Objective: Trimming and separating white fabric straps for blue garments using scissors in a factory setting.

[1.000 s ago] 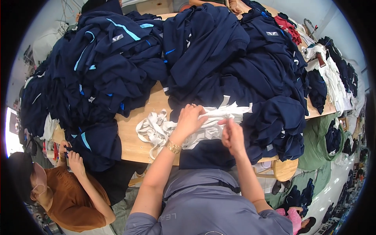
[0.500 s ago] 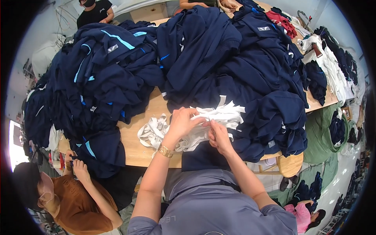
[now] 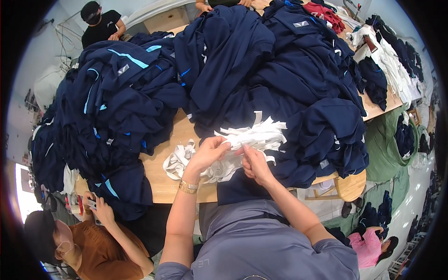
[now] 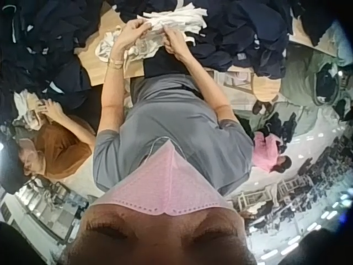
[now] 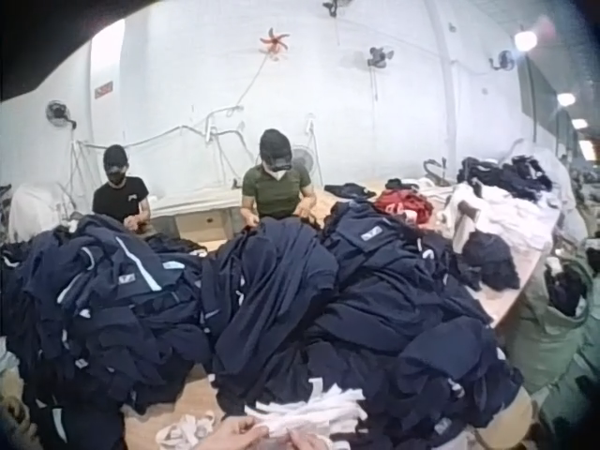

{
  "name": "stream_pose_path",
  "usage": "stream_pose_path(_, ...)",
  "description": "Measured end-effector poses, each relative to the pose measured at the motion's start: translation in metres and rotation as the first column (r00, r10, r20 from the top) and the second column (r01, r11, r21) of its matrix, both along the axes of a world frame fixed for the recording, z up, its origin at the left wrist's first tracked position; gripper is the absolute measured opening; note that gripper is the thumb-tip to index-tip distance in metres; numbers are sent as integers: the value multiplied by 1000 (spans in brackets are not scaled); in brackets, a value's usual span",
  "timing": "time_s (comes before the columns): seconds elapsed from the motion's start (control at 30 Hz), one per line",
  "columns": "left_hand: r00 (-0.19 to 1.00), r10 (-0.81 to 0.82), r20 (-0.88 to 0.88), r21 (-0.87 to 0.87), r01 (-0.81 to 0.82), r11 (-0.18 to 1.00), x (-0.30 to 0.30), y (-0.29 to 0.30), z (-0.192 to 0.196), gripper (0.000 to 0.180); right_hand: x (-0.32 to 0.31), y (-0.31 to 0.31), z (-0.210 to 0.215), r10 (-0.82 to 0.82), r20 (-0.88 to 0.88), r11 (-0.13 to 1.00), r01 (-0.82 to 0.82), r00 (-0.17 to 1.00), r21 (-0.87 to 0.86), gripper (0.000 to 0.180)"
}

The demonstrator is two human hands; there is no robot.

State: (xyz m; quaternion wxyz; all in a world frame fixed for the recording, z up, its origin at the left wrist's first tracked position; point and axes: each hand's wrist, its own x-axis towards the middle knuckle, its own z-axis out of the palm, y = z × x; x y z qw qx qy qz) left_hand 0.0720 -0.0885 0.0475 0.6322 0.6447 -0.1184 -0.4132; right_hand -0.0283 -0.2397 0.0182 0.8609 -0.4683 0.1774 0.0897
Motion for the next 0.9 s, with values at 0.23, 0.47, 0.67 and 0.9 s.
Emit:
stream_pose_path(0.23, 983, 75, 169, 36, -82, 996, -9, -2, 0, 16, -1, 9, 3, 113, 56, 993, -115, 992, 27, 41)
stream_pose_path(0.47, 964, 93, 248, 5, -97, 995, -18, -4, -1, 15, 2, 14, 8, 83, 60, 996, -83, 995, 9, 39)
stream_pose_path(0.67, 953, 41, 299, 43, -56, 997, -16, -2, -3, 16, 4, 16, 8, 83, 83, 994, -77, 993, -73, 38)
stream_pose_path(0.9, 968, -32, 250, 53, 19, 998, -14, 1, 3, 16, 5, 8, 6, 152, 33, 988, -152, 988, -4, 38)
